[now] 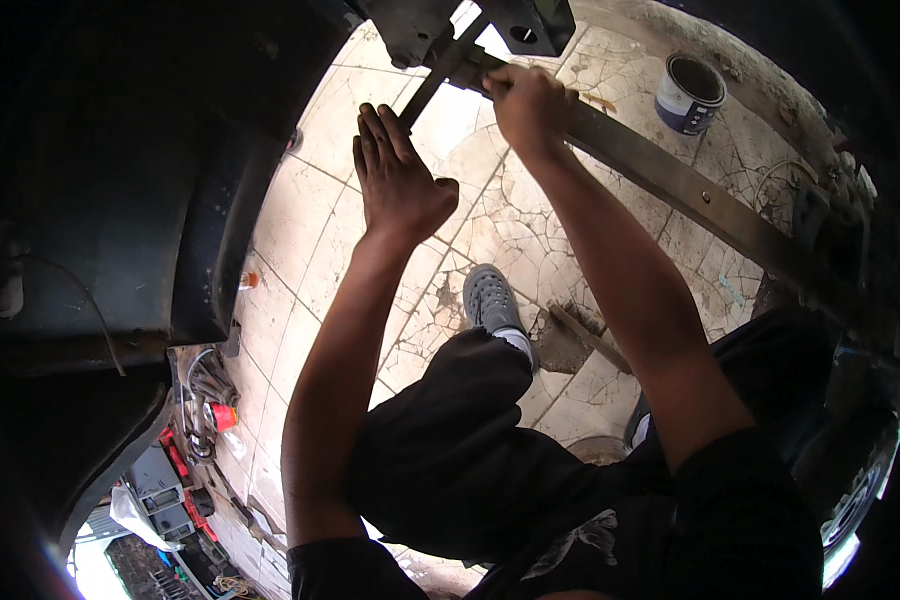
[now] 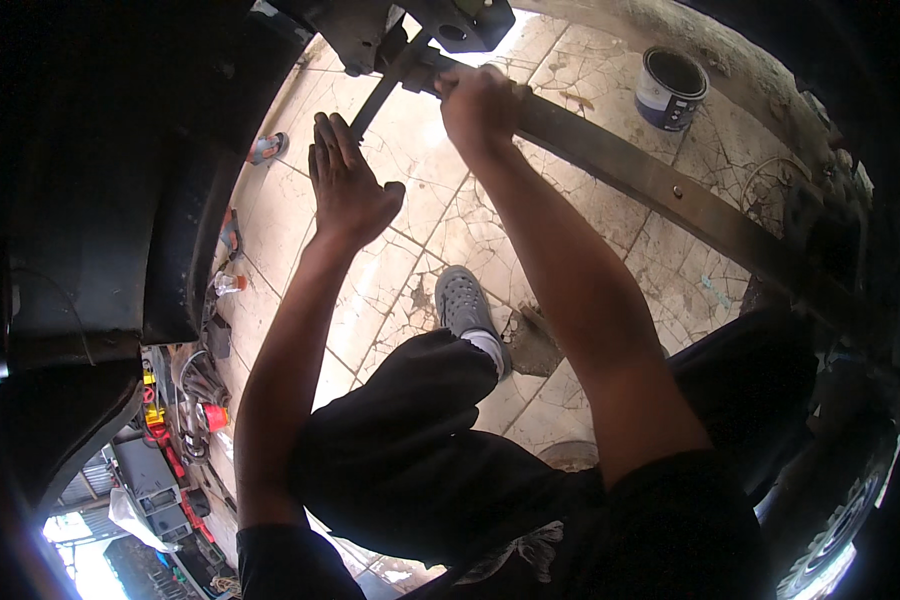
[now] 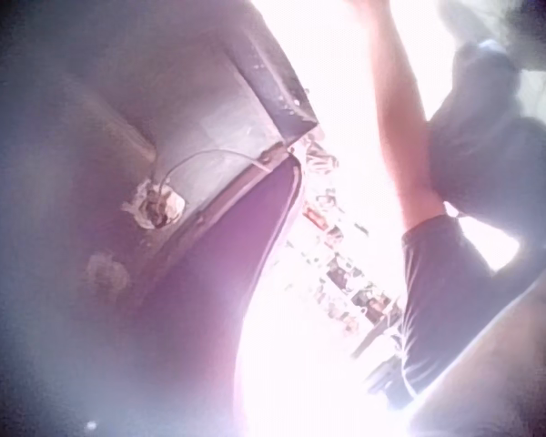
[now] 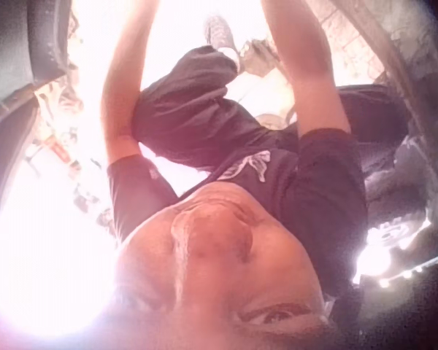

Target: The person is working under a vehicle, manipulating a metal bar and small components, likely part of the suspension system. They are seen adjusting and securing parts with their hands.

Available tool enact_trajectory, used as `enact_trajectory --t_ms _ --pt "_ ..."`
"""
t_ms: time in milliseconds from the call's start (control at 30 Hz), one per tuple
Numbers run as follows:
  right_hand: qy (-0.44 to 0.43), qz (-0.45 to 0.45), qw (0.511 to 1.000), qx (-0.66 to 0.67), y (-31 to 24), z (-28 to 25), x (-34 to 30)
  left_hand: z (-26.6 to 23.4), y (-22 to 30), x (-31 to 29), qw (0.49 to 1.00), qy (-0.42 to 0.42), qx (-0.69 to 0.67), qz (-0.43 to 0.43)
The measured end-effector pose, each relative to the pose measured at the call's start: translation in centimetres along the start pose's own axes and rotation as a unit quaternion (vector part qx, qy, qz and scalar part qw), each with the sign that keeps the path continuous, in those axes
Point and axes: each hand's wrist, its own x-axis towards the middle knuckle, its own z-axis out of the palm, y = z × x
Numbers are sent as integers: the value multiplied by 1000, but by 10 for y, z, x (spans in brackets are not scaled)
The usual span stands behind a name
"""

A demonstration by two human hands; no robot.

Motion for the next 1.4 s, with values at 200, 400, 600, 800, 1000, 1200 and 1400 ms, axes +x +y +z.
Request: enact_trajectory --t_ms 200,400,600,800,1000,1200,1400 --pt "-56 79 994 -57 -9 -7 41 1 -3 0 1000 -2 -6 9" --pt "-31 16 999 17 -3 -5 -6 -2 1 -2 1000 -16 -12 -4" --pt "-80 81 989 -99 -12 -14 37 -1 -3 2 1000 -12 -16 10" --pt "-50 42 998 -17 -7 -22 -13 -3 2 -1 1000 -21 -9 -14" --pt "-55 90 993 -43 -19 -20 9 -6 0 -3 999 -28 -13 -12" --pt "-36 68 996 -47 -17 -17 2 -10 4 -1 998 -57 4 -23" --pt "-45 74 996 -22 -11 -20 13 -6 -1 -5 999 -52 0 -15"
